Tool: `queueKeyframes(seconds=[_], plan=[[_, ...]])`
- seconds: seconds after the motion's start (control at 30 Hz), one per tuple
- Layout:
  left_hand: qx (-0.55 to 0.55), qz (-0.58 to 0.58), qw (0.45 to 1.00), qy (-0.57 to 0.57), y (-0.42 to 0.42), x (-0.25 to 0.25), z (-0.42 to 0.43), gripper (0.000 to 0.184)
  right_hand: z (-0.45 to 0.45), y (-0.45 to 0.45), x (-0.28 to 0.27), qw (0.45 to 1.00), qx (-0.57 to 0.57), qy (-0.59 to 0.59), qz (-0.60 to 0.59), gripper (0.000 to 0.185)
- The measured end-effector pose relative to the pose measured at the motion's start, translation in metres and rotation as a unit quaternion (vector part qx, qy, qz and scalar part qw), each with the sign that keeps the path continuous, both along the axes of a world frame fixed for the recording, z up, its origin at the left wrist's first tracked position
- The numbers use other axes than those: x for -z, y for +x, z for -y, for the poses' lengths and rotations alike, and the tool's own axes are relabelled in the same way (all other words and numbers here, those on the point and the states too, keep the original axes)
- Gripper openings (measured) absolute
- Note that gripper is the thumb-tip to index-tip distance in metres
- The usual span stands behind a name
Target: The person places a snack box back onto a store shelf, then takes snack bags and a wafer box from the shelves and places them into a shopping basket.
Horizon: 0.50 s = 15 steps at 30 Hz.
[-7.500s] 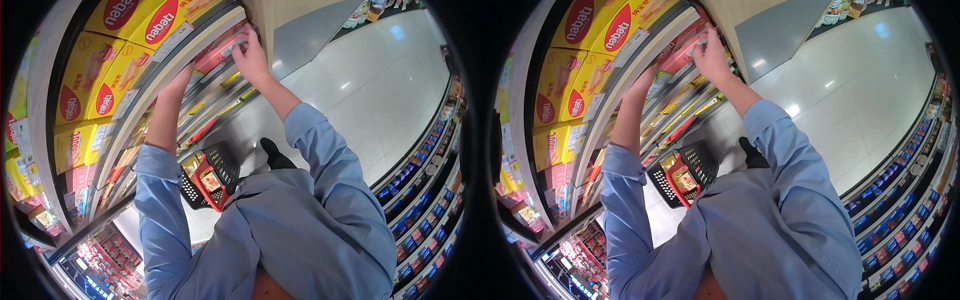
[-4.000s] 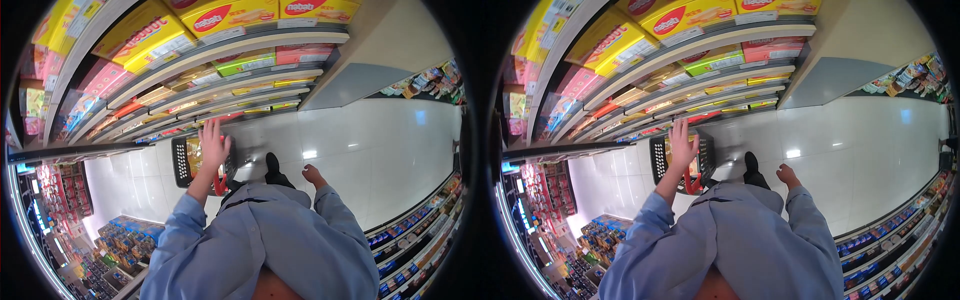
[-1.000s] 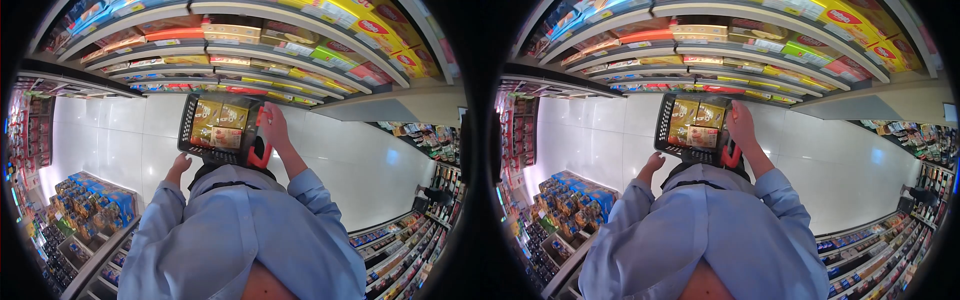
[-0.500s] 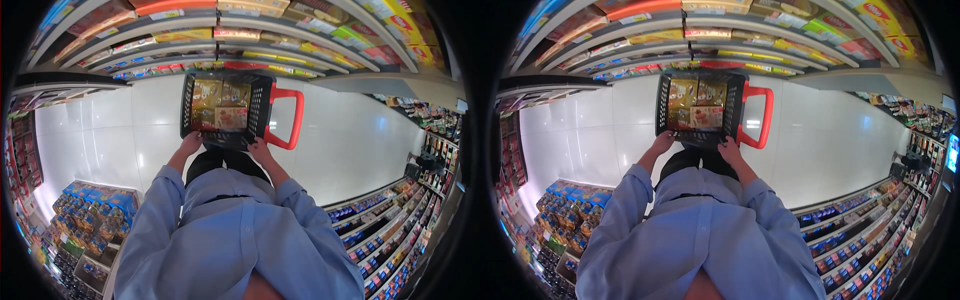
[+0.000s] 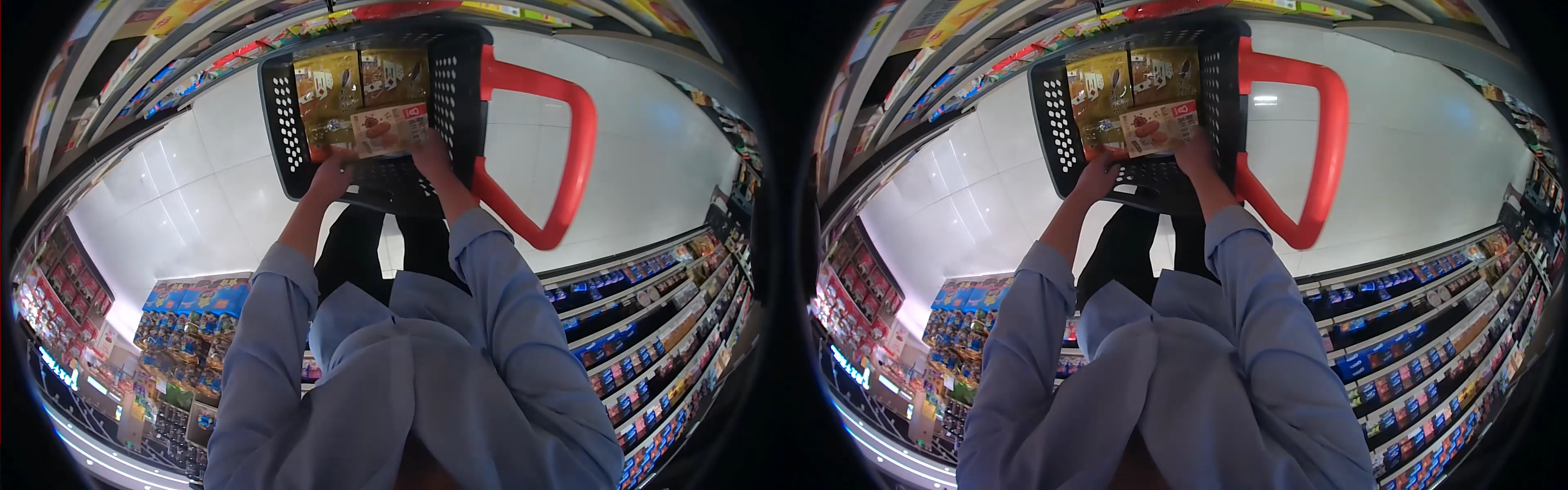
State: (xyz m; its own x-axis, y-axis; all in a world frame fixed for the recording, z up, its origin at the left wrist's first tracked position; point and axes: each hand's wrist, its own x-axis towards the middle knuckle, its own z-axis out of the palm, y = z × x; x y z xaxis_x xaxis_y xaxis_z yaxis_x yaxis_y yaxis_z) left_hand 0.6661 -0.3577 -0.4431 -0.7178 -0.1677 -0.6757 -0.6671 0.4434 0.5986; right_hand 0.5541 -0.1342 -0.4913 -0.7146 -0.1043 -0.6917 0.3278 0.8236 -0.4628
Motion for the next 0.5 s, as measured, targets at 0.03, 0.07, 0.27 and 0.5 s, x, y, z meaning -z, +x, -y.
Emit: queueKeyframes(seconds=[0.03,0.07,0.27,0.5], plan=[[0.044,0.039,0.998,-0.001,-0.006,0.011,0.003,0.034,0.002,-0.002,0.007,1.000,0.001,0.014,0.011,0.044],[0.021,0.050,0.998,0.023,-0.011,0.020,0.003,0.037,0.003,-0.003,0.013,1.000,0.011,0.024,0.012,0.046],[-0.032,0.093,0.994,0.046,-0.013,0.119,-0.001,0.052,0.000,-0.003,0.065,0.998,0.056,0.005,-0.016,0.052],[-0.261,0.053,0.938,0.221,-0.036,0.120,-0.031,0.050,-0.003,0.007,0.094,0.996,0.089,-0.023,-0.002,0.051]])
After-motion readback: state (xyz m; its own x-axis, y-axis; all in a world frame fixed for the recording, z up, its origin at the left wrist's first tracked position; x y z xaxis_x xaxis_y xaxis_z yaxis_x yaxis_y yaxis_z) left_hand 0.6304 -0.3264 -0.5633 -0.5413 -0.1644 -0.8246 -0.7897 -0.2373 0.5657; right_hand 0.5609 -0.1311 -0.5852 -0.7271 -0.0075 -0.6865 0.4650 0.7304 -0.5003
